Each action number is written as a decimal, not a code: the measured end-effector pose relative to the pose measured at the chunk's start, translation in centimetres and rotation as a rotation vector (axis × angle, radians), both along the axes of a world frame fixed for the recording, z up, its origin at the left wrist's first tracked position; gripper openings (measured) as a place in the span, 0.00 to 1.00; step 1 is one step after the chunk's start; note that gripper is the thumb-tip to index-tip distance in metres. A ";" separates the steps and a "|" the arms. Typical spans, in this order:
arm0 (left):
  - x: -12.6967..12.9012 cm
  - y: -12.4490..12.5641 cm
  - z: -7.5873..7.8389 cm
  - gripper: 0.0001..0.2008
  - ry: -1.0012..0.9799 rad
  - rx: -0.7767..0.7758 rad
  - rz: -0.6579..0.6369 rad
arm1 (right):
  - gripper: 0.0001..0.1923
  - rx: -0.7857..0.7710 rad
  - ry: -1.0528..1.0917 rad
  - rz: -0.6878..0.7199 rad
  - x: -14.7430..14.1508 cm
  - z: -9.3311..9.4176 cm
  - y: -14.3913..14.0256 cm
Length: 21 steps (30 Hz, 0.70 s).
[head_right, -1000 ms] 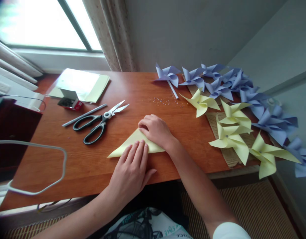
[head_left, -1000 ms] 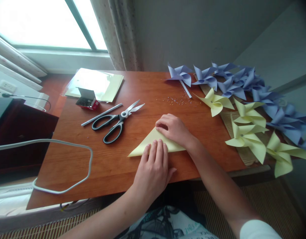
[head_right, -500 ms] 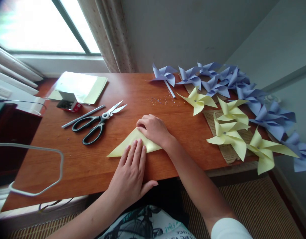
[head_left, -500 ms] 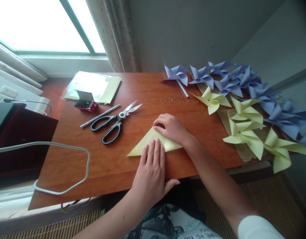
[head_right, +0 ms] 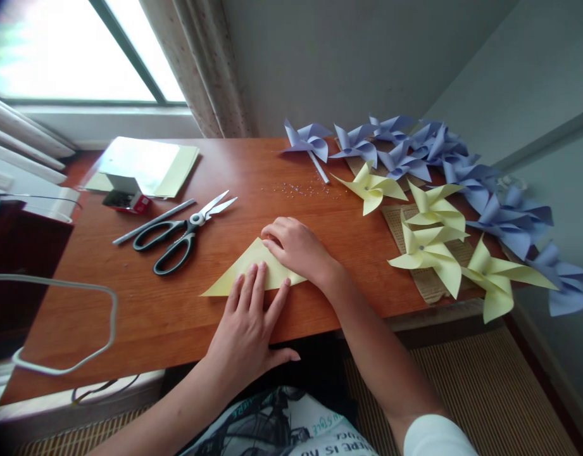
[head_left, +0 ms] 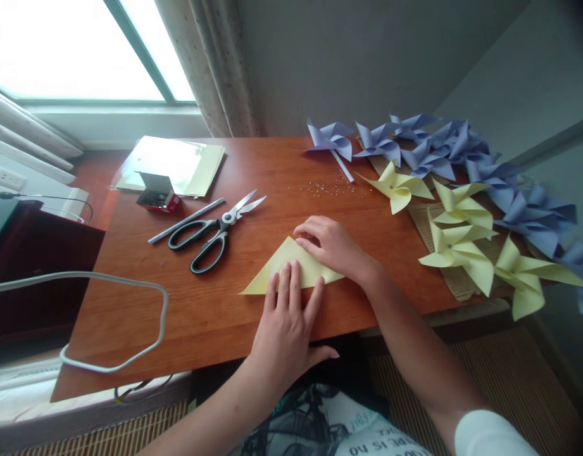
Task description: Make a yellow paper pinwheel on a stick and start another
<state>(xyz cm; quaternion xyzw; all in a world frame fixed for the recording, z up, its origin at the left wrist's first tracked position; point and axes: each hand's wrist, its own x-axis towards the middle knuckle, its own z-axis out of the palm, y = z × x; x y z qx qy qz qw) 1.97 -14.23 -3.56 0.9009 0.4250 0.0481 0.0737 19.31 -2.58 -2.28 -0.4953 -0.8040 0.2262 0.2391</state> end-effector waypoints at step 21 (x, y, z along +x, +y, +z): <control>0.0 0.0 0.0 0.54 -0.035 -0.018 0.000 | 0.28 0.182 -0.203 -0.401 4.3 -2.0 -11.1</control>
